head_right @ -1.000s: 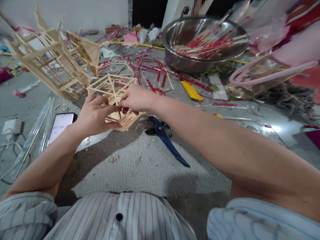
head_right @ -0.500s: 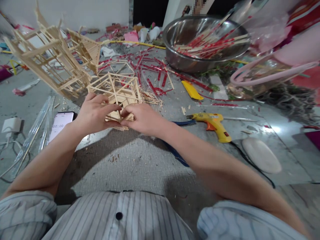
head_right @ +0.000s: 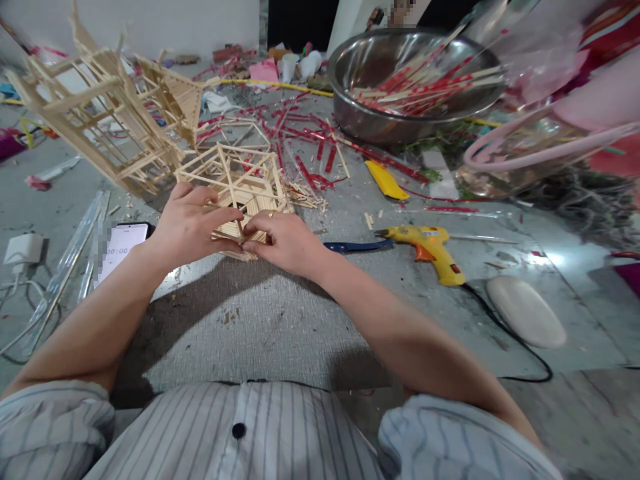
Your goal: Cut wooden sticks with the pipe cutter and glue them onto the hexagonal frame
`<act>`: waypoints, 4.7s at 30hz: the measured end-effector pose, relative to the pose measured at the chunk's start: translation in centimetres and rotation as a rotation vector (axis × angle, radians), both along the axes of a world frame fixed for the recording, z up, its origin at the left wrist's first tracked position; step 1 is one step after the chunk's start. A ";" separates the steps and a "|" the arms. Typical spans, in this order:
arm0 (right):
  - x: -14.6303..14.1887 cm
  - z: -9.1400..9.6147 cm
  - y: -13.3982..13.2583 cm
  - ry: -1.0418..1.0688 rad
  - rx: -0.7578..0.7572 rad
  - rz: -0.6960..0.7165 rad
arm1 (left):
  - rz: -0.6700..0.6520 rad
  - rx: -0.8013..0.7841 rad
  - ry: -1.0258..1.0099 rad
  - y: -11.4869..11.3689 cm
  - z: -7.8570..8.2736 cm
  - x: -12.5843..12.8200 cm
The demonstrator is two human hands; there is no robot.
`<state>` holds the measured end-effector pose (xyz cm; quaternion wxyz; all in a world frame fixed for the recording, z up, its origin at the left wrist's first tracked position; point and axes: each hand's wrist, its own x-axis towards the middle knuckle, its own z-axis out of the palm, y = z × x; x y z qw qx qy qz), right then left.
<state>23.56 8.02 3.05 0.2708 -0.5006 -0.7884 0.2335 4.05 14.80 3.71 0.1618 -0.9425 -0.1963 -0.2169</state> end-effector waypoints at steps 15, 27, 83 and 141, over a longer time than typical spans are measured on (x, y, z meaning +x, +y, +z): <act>0.2 -0.6 0.1 0.026 0.038 0.016 | -0.052 0.080 -0.010 0.3 -0.2 0.0; 0.2 -0.4 0.1 0.040 0.012 0.022 | -0.038 0.049 0.015 0.2 -0.1 -0.1; -0.9 2.2 8.5 0.079 -0.336 -0.161 | 0.003 -0.068 -0.007 -0.2 0.1 -0.2; -2.3 4.7 7.4 -0.079 -0.376 -0.275 | -0.023 -0.027 -0.040 0.0 -0.1 -0.3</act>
